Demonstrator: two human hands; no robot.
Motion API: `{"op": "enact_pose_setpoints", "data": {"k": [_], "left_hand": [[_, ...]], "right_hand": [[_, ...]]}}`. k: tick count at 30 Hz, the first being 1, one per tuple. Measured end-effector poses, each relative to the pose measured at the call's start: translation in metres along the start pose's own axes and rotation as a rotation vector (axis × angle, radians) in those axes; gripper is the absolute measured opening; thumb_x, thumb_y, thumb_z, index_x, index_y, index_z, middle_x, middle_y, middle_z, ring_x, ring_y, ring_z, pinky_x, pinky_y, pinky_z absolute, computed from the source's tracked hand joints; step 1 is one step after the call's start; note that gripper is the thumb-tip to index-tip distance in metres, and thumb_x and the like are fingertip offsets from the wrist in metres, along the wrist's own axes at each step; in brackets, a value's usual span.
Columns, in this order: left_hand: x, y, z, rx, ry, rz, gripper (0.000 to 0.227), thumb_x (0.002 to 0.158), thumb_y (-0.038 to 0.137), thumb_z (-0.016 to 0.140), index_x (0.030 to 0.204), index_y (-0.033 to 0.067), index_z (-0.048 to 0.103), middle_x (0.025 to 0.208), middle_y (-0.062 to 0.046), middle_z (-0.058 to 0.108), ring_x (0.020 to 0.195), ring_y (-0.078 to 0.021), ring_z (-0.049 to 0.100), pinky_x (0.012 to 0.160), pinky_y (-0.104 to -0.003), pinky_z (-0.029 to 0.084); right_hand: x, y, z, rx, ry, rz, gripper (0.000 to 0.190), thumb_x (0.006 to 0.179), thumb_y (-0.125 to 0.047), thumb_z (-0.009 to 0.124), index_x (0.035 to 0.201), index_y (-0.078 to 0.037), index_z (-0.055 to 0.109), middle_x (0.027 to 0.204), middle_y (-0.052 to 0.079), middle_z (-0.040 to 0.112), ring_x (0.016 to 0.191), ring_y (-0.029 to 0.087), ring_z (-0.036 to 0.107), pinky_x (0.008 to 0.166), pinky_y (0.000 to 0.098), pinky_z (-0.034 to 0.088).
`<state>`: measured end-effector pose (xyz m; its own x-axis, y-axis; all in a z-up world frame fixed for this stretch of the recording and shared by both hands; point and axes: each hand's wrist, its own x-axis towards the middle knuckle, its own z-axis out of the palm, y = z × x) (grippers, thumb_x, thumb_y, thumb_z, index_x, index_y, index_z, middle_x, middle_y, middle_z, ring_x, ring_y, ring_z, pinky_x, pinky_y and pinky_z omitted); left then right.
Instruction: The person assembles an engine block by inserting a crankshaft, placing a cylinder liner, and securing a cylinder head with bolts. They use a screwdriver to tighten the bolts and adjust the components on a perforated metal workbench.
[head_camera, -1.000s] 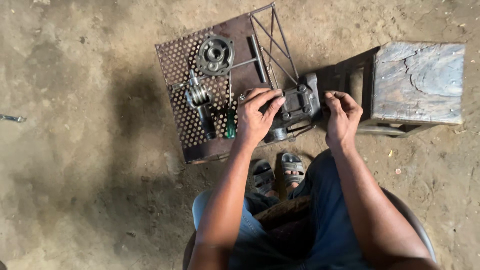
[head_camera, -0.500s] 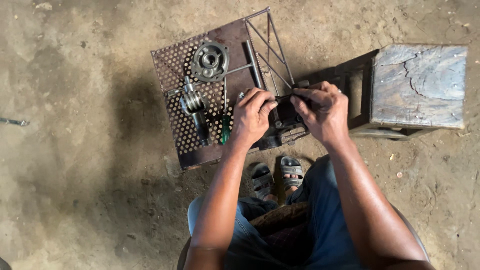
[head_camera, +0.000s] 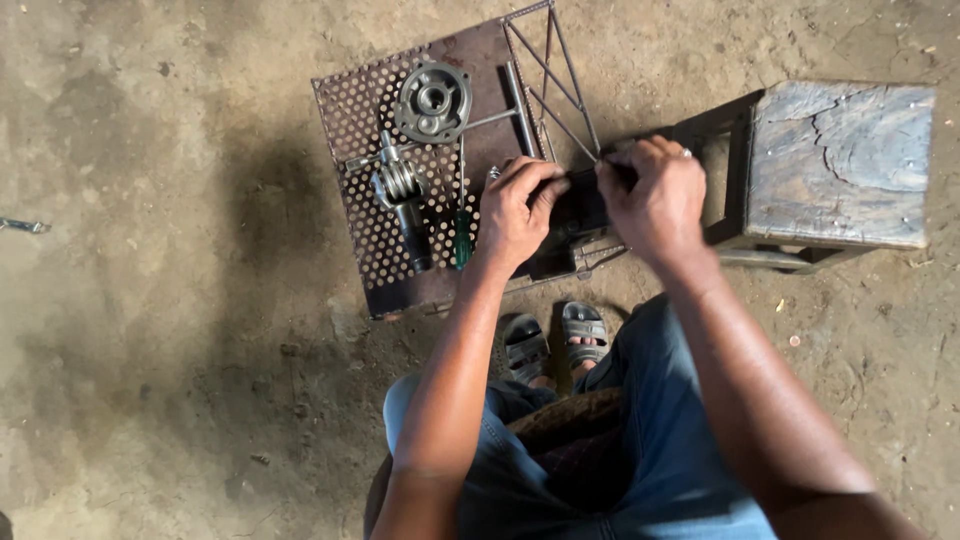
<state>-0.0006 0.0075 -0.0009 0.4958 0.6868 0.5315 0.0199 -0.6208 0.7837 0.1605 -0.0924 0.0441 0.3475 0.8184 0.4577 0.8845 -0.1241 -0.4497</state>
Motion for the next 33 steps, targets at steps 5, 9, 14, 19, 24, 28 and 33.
{"op": "enact_pose_setpoints", "data": {"k": [5,9,14,19,24,28,33], "left_hand": [[-0.008,0.000,-0.002,-0.099,-0.036,0.066,0.014,0.099,0.019,0.073,0.107,0.0070,0.074,0.106,-0.010,0.071,0.105,-0.0255,0.069,0.093,-0.038,0.057],[-0.021,0.011,-0.009,-0.060,-0.125,0.168,0.027,0.080,0.027,0.087,0.094,0.0064,0.075,0.106,-0.011,0.066,0.110,-0.0282,0.063,0.099,-0.043,0.050],[-0.026,0.017,-0.013,-0.080,-0.184,0.002,0.024,0.083,0.020,0.087,0.100,0.0058,0.077,0.107,-0.006,0.066,0.107,-0.0238,0.063,0.096,-0.037,0.051],[-0.023,0.016,-0.011,-0.119,-0.156,0.013,0.019,0.082,0.015,0.086,0.098,0.0066,0.079,0.105,-0.005,0.064,0.106,-0.0237,0.062,0.096,-0.037,0.051],[-0.026,0.014,-0.006,-0.173,-0.145,-0.051,0.020,0.081,0.013,0.087,0.099,0.0067,0.079,0.102,-0.004,0.062,0.102,-0.0206,0.062,0.093,-0.034,0.052],[-0.026,0.015,-0.008,-0.118,-0.135,-0.014,0.020,0.080,0.012,0.087,0.097,0.0061,0.079,0.101,-0.004,0.060,0.103,-0.0222,0.060,0.094,-0.035,0.050],[-0.029,0.005,-0.009,-0.102,-0.107,0.053,0.015,0.085,0.015,0.084,0.098,0.0078,0.081,0.109,-0.006,0.065,0.109,-0.0225,0.061,0.098,-0.035,0.050]], "right_hand": [[0.003,0.024,-0.041,0.179,-0.267,0.122,0.022,0.094,-0.017,0.080,0.112,-0.006,0.079,0.090,0.015,0.072,0.075,0.027,0.069,0.068,0.0383,0.054],[-0.015,0.026,-0.054,0.214,-0.245,-0.108,0.021,0.090,-0.015,0.081,0.108,-0.006,0.080,0.096,0.012,0.074,0.081,0.023,0.071,0.072,0.0344,0.057],[-0.028,0.020,-0.048,0.243,-0.211,-0.173,0.022,0.088,-0.010,0.082,0.109,-0.005,0.079,0.098,0.012,0.074,0.082,0.023,0.071,0.072,0.0339,0.059],[-0.026,0.014,-0.045,0.241,-0.164,-0.199,0.020,0.087,-0.010,0.083,0.106,-0.004,0.078,0.096,0.012,0.074,0.080,0.024,0.071,0.070,0.0341,0.059],[-0.025,0.012,-0.042,0.236,-0.208,-0.175,0.017,0.088,-0.010,0.083,0.101,-0.001,0.075,0.089,0.012,0.071,0.075,0.024,0.070,0.066,0.0336,0.058],[-0.029,0.012,-0.036,0.214,-0.180,-0.146,0.016,0.088,-0.008,0.082,0.097,0.001,0.074,0.087,0.013,0.070,0.076,0.025,0.070,0.065,0.0338,0.057],[-0.038,0.034,-0.026,0.339,-0.126,0.022,0.015,0.093,-0.012,0.082,0.096,0.001,0.074,0.088,0.012,0.071,0.078,0.023,0.069,0.067,0.0347,0.057]]}}
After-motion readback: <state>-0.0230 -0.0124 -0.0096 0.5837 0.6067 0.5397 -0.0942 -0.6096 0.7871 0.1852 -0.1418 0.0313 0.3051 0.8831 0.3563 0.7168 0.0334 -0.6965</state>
